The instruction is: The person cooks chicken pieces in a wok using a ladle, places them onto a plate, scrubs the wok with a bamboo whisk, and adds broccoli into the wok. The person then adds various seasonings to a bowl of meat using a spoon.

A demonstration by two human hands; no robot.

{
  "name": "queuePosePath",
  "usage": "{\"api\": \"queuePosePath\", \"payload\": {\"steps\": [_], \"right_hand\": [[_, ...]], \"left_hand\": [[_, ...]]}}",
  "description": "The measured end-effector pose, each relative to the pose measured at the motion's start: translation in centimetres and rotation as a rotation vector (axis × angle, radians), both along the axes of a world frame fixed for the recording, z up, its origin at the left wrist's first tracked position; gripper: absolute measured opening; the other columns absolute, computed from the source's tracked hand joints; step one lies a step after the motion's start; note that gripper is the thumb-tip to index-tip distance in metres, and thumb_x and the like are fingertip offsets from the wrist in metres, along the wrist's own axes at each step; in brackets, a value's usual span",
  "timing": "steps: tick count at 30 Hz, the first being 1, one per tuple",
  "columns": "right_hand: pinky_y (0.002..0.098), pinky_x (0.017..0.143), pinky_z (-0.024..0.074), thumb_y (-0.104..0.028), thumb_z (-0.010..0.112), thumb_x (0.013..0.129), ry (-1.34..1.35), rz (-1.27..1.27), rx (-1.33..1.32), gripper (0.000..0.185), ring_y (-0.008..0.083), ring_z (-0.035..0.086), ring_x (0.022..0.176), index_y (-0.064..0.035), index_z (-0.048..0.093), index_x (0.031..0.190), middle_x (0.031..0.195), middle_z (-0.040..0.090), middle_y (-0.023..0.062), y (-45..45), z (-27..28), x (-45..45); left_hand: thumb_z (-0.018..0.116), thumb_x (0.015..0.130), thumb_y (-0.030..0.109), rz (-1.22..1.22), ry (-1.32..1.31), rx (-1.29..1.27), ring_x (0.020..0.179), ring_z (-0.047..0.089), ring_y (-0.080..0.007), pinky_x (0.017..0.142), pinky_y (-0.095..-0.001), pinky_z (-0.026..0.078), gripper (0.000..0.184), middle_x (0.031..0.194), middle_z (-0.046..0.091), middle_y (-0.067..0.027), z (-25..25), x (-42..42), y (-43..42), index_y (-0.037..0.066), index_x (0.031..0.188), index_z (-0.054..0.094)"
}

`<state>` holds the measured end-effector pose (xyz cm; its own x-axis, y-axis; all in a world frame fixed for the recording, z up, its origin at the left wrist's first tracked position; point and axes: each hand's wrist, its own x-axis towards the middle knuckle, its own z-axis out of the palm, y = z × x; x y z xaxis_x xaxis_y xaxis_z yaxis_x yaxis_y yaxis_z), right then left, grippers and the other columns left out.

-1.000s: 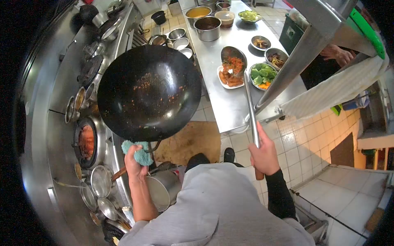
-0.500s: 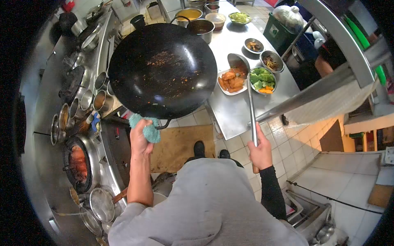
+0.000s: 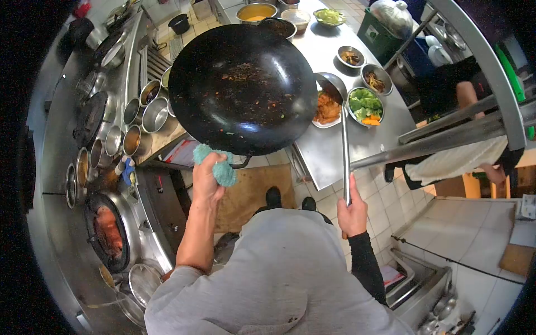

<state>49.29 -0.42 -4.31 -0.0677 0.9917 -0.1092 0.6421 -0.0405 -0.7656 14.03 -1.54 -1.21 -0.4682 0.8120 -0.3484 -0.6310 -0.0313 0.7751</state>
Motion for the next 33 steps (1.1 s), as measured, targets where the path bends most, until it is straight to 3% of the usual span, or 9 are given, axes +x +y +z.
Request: {"api": "queuePosePath", "payload": {"steps": [3,6,9,15,18,26,28,30,33], "right_hand": [[0.029,0.065,0.0498,-0.005,0.056,0.083,-0.076,-0.001,-0.054,0.075,0.0198,0.058,0.061,-0.0143,0.036,0.155,0.107,0.07,0.0214,0.3,-1.1,1.0],[0.0304,0.063,0.0502,-0.004,0.056,0.083,-0.049,0.007,0.2,0.075,0.0201,0.059,0.061,-0.0148,0.035,0.155,0.103,0.07,0.021,-0.2,-2.7,0.6],[0.0307,0.062,0.0503,-0.004,0.055,0.083,-0.018,0.016,0.01,0.077,0.0208,0.061,0.061,-0.0151,0.033,0.156,0.101,0.07,0.0211,-0.2,-2.2,1.0],[0.033,0.059,0.05,-0.005,0.056,0.082,-0.079,0.008,-0.027,0.078,0.0249,0.059,0.056,-0.015,0.033,0.156,0.087,0.068,0.023,0.0,-2.1,1.0],[0.0341,0.057,0.049,-0.005,0.056,0.082,-0.014,-0.037,0.064,0.077,0.0245,0.057,0.053,-0.0147,0.033,0.155,0.074,0.062,0.0214,0.0,-2.5,0.9],[0.0322,0.058,0.0481,-0.005,0.056,0.085,-0.018,0.024,0.034,0.073,0.0214,0.058,0.055,-0.0106,0.035,0.154,0.069,0.057,0.0166,0.3,-1.3,4.2],[0.0311,0.059,0.0483,-0.006,0.057,0.085,0.026,0.041,-0.002,0.069,0.0208,0.058,0.056,-0.0077,0.038,0.152,0.068,0.058,0.0148,0.9,-0.7,5.1],[0.0294,0.053,0.0449,-0.005,0.055,0.088,0.179,0.034,0.11,0.061,0.0169,0.05,0.049,-0.008,0.041,0.148,0.063,0.053,0.0082,0.9,-5.6,6.4],[0.0302,0.046,0.0429,-0.004,0.053,0.092,0.623,0.035,-0.314,0.042,0.0142,0.043,0.041,-0.0082,0.046,0.133,0.058,0.048,0.0021,2.5,-4.5,7.4]], "left_hand": [[0.063,0.077,0.003,0.012,0.023,0.004,0.073,0.061,-0.0162,0.061,-0.032,0.05,0.02,0.085,0.062,-0.0046,-0.6,-0.4,0.2,0.007,0.097,0.06],[0.064,0.077,0.003,0.012,0.011,0.01,0.074,0.061,-0.0159,0.062,-0.0322,0.05,0.02,0.086,0.062,-0.0044,-0.2,-0.6,0.1,0.006,0.097,0.06],[0.064,0.077,0.004,0.024,0.02,-0.018,0.073,0.061,-0.0157,0.062,-0.0321,0.05,0.019,0.085,0.062,-0.0041,0.1,-0.3,0.2,0.006,0.096,0.06],[0.064,0.077,0.003,0.03,0.013,-0.011,0.073,0.06,-0.0153,0.06,-0.0324,0.049,0.018,0.084,0.061,-0.0038,0.4,0.2,0.0,0.007,0.094,0.06],[0.064,0.079,0.005,0.034,0.012,-0.009,0.075,0.061,-0.0176,0.065,-0.0331,0.049,0.015,0.084,0.06,-0.0037,0.3,0.6,-0.1,0.007,0.092,0.06],[0.066,0.083,0.01,0.078,-0.074,-0.068,0.064,0.064,-0.0212,0.052,-0.0361,0.053,0.009,0.076,0.065,-0.0061,-1.8,-1.0,-3.9,0.01,0.079,0.058],[0.066,0.082,0.008,0.148,-0.092,-0.099,0.058,0.063,-0.0203,0.049,-0.0349,0.052,0.006,0.075,0.065,-0.0071,2.5,1.1,-5.5,0.008,0.079,0.061],[0.066,0.084,0.01,0.251,-0.088,-0.093,0.058,0.063,-0.0212,0.048,-0.0355,0.054,0.01,0.075,0.065,-0.0074,2.4,1.1,-8.2,0.009,0.077,0.059],[0.064,0.087,0.007,0.383,-0.101,-0.083,0.061,0.065,-0.0236,0.048,-0.036,0.056,0.014,0.077,0.066,-0.0085,4.6,3.2,-12.2,0.01,0.075,0.057]]}}
